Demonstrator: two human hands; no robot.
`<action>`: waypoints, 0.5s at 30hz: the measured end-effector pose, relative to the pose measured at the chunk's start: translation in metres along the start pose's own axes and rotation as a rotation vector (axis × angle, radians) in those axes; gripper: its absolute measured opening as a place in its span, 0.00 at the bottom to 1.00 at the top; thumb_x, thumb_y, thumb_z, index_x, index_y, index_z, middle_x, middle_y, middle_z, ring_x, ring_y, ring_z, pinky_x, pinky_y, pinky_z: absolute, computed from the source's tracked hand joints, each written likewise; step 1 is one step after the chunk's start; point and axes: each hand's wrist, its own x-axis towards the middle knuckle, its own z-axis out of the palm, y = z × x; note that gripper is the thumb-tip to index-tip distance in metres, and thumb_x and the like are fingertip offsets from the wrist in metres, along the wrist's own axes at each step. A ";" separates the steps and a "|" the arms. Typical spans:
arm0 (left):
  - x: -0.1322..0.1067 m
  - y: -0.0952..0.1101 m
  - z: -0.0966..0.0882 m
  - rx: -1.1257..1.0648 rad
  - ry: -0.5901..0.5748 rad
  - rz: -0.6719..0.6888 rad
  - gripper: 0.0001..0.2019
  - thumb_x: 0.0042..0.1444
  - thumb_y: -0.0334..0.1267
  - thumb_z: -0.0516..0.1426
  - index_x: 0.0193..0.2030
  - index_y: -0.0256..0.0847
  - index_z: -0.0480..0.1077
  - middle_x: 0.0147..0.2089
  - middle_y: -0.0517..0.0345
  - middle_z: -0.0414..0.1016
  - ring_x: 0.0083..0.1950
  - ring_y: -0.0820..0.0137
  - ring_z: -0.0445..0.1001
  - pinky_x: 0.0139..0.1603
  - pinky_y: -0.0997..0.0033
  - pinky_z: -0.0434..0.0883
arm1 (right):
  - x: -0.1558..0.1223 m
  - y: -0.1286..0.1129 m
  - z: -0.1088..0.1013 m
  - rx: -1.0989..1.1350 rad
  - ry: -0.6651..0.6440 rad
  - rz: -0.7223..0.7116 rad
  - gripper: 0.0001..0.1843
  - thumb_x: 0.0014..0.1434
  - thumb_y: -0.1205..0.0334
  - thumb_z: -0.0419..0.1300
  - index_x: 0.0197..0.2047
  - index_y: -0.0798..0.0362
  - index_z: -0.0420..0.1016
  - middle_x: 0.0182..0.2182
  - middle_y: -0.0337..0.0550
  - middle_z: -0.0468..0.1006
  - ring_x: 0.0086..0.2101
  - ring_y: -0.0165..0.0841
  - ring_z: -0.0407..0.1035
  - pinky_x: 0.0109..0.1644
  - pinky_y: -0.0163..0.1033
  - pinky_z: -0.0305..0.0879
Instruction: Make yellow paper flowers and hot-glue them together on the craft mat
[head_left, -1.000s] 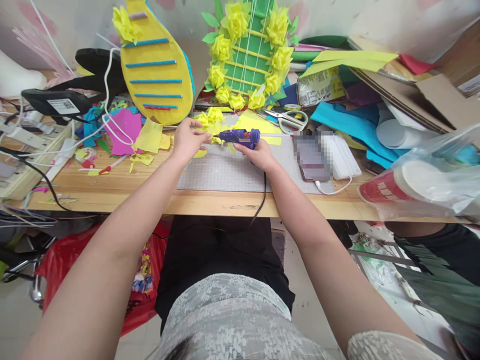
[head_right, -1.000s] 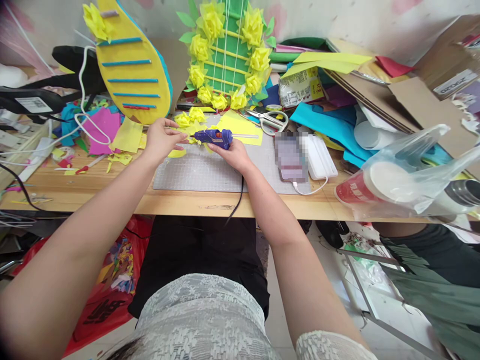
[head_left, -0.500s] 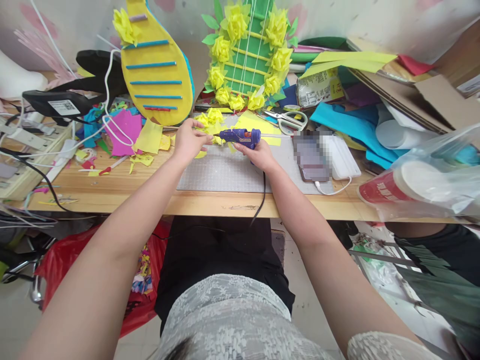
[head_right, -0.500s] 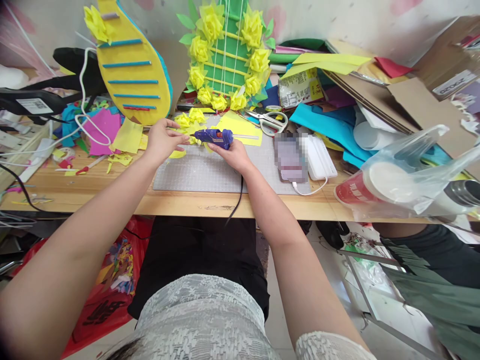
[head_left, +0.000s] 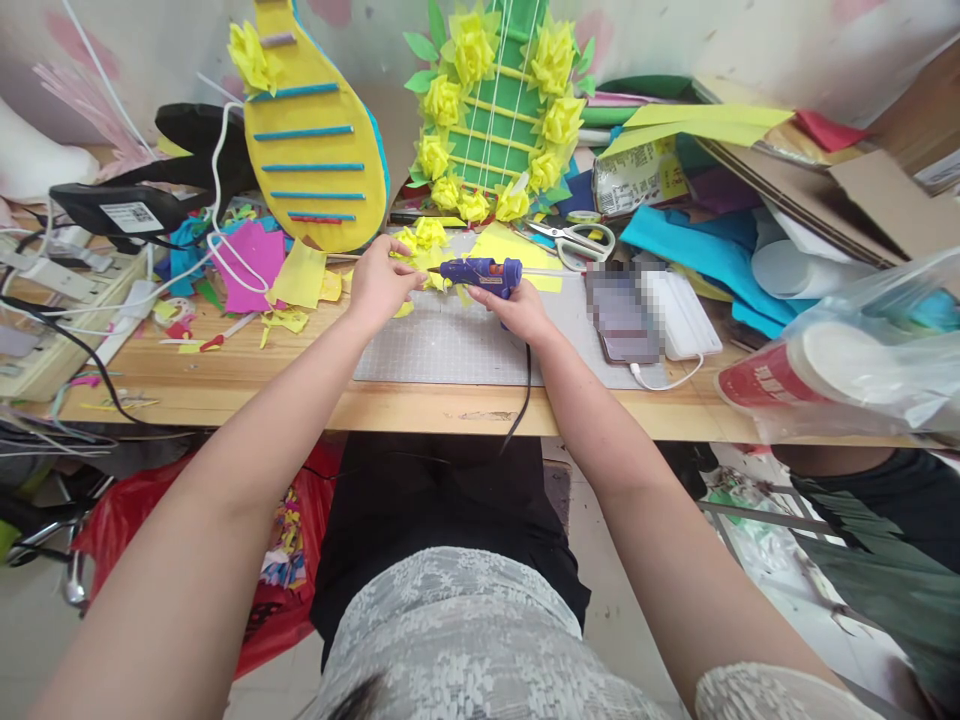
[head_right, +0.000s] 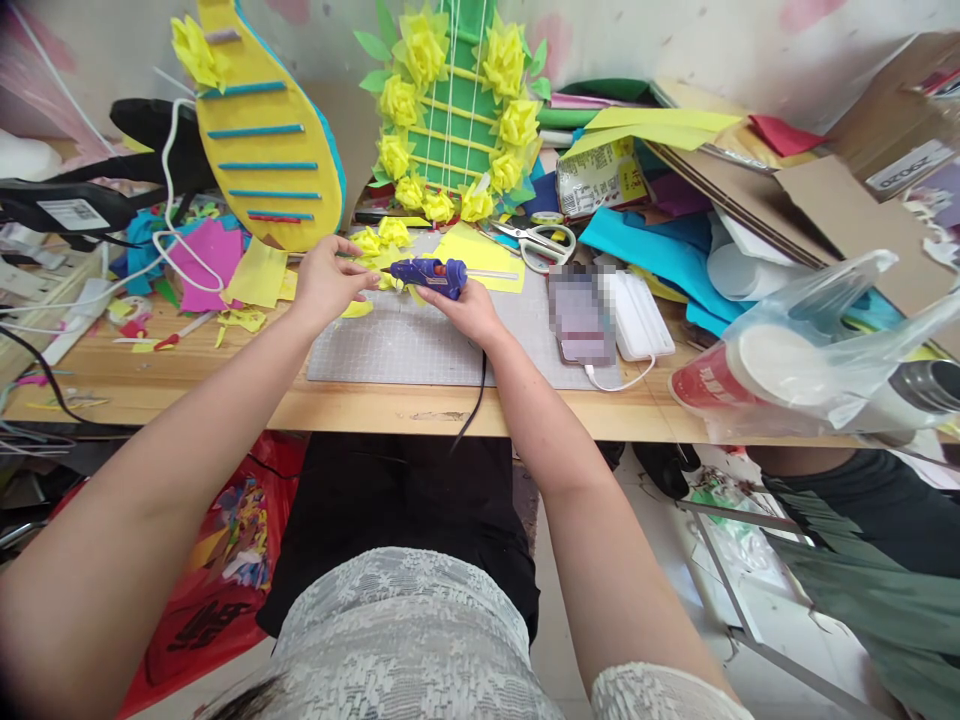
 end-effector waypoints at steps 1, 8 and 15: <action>0.000 0.000 0.000 0.006 -0.002 0.003 0.22 0.46 0.34 0.63 0.48 0.39 0.62 0.35 0.55 0.75 0.37 0.66 0.77 0.34 0.67 0.74 | 0.000 0.000 0.000 0.006 0.000 0.000 0.22 0.43 0.42 0.66 0.35 0.51 0.77 0.31 0.40 0.79 0.37 0.33 0.72 0.46 0.42 0.71; 0.001 -0.001 0.000 -0.031 -0.004 -0.019 0.20 0.47 0.33 0.61 0.47 0.41 0.61 0.34 0.58 0.74 0.36 0.69 0.77 0.33 0.72 0.73 | -0.001 0.000 0.001 0.005 -0.005 -0.029 0.21 0.44 0.43 0.66 0.33 0.51 0.77 0.32 0.39 0.79 0.36 0.31 0.72 0.47 0.41 0.70; 0.005 -0.001 -0.003 -0.145 0.009 -0.080 0.17 0.48 0.32 0.60 0.43 0.40 0.59 0.35 0.56 0.74 0.39 0.65 0.78 0.33 0.70 0.74 | -0.001 -0.001 0.000 -0.011 -0.036 -0.037 0.21 0.45 0.43 0.65 0.36 0.51 0.77 0.33 0.40 0.79 0.36 0.31 0.72 0.47 0.40 0.69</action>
